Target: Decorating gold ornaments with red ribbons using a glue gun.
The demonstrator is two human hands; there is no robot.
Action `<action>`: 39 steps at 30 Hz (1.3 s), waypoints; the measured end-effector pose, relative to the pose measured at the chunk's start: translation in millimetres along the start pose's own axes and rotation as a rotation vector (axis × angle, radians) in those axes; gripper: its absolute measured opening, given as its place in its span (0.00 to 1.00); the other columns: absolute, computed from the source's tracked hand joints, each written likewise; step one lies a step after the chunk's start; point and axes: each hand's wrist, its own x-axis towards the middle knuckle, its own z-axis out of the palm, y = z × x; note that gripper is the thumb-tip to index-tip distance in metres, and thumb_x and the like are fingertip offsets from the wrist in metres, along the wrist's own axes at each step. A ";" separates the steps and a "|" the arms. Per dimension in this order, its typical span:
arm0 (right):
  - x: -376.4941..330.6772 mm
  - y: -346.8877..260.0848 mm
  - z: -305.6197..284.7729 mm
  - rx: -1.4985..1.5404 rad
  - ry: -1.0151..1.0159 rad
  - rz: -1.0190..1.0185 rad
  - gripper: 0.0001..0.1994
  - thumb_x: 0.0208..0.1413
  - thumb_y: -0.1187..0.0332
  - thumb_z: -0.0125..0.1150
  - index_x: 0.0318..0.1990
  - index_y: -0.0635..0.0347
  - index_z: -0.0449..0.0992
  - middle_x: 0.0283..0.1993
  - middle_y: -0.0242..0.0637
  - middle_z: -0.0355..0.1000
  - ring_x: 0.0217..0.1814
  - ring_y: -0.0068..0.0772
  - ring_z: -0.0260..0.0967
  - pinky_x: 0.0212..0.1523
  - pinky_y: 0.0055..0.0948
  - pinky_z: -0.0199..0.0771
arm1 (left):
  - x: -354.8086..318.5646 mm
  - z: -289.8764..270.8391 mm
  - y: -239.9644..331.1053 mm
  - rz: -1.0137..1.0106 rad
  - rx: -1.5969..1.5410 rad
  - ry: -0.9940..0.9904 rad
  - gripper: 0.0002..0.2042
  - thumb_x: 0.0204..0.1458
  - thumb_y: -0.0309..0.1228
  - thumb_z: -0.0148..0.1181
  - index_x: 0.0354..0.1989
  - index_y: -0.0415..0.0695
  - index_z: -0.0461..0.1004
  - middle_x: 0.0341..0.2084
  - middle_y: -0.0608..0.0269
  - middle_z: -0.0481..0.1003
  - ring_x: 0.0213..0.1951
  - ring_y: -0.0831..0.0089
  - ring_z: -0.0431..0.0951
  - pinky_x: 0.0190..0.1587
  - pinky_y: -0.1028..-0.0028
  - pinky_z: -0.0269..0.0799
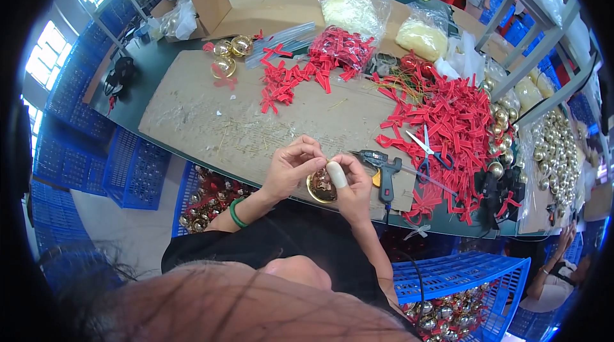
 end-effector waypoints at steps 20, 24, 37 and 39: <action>-3.2 -1.9 -2.9 -0.164 0.136 -0.071 0.06 0.62 0.75 0.63 0.45 0.65 0.79 0.33 0.24 0.76 0.33 0.10 0.69 0.33 0.14 0.67 | 11.4 -7.5 -8.4 0.049 0.162 -0.126 0.04 0.58 0.22 0.64 0.40 0.37 0.79 0.43 0.66 0.70 0.44 0.80 0.73 0.47 0.79 0.70; -5.1 -5.5 0.5 -0.152 0.075 0.022 0.08 0.62 0.76 0.63 0.48 0.65 0.80 0.34 0.22 0.73 0.32 0.08 0.64 0.31 0.13 0.62 | 5.4 -9.1 -1.8 0.108 0.209 -0.122 0.03 0.59 0.22 0.64 0.39 0.38 0.78 0.44 0.66 0.68 0.45 0.80 0.72 0.48 0.78 0.70; 2.4 12.8 -2.9 -0.309 0.033 -0.106 0.10 0.60 0.71 0.64 0.47 0.64 0.80 0.35 0.29 0.78 0.35 0.14 0.71 0.35 0.22 0.72 | 11.6 -20.9 3.5 0.050 0.319 -0.171 0.06 0.57 0.17 0.62 0.42 0.34 0.77 0.39 0.60 0.73 0.39 0.77 0.76 0.43 0.78 0.74; 7.9 18.6 3.7 -0.343 0.005 -0.240 0.11 0.61 0.67 0.65 0.46 0.64 0.81 0.33 0.29 0.78 0.33 0.15 0.70 0.34 0.23 0.71 | 11.2 -35.5 2.9 0.200 0.436 -0.214 0.05 0.57 0.17 0.61 0.40 0.33 0.78 0.38 0.59 0.73 0.39 0.75 0.76 0.42 0.77 0.74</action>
